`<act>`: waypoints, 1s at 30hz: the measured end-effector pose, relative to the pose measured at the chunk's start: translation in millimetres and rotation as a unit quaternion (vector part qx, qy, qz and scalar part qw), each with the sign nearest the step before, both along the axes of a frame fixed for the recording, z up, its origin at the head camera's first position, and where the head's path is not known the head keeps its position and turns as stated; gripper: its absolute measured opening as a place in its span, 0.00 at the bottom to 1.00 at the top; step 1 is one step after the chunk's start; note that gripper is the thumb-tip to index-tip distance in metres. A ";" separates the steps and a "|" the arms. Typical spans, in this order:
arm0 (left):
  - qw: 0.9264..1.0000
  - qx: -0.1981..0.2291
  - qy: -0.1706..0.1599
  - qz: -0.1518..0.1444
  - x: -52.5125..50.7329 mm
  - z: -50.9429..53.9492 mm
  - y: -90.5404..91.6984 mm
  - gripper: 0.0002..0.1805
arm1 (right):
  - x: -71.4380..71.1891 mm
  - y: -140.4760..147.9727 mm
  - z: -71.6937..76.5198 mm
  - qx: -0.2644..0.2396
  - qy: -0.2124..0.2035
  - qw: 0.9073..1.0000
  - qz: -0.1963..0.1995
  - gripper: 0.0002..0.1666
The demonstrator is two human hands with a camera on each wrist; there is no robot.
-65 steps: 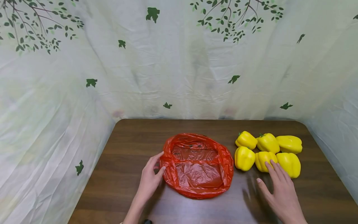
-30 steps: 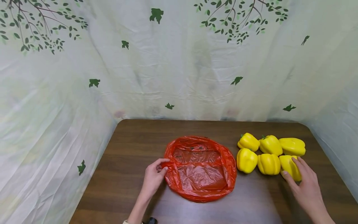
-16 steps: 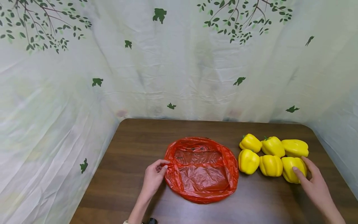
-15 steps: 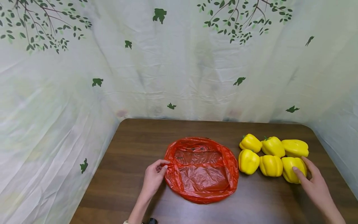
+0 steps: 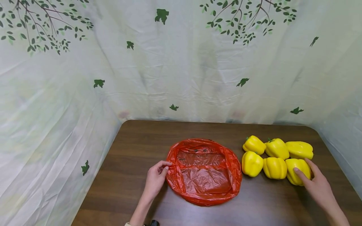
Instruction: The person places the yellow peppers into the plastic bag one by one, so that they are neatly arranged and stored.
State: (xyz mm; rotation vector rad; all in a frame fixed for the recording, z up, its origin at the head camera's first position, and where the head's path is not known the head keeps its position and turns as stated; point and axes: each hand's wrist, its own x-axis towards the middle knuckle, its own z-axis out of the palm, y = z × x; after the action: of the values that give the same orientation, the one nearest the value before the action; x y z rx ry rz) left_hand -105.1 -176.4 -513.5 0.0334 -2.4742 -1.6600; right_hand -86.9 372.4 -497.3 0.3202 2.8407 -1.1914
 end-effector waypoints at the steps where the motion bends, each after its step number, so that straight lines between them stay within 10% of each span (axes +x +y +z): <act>1: 1.000 0.005 0.001 0.000 -0.3 -0.4 -0.1 0.12 | -0.3 0.4 -0.6 0.001 0.001 1.000 -0.001 0.51; 17: 0.998 0.063 -0.016 -0.008 -4.5 -3.0 -2.1 0.10 | -8.3 13.9 0.1 -0.028 -0.102 0.994 -0.006 0.57; 30: 0.996 0.092 -0.018 -0.010 -3.2 -4.7 -0.5 0.09 | -2.0 17.2 -4.3 -0.048 -0.087 0.994 -0.042 0.60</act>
State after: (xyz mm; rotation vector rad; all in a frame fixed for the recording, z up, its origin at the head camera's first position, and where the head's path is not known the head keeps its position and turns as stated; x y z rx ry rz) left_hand -108.3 -176.8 -518.2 0.0611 -2.3466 -1.9062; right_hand -88.9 389.6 -501.5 0.5150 2.6368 -1.2436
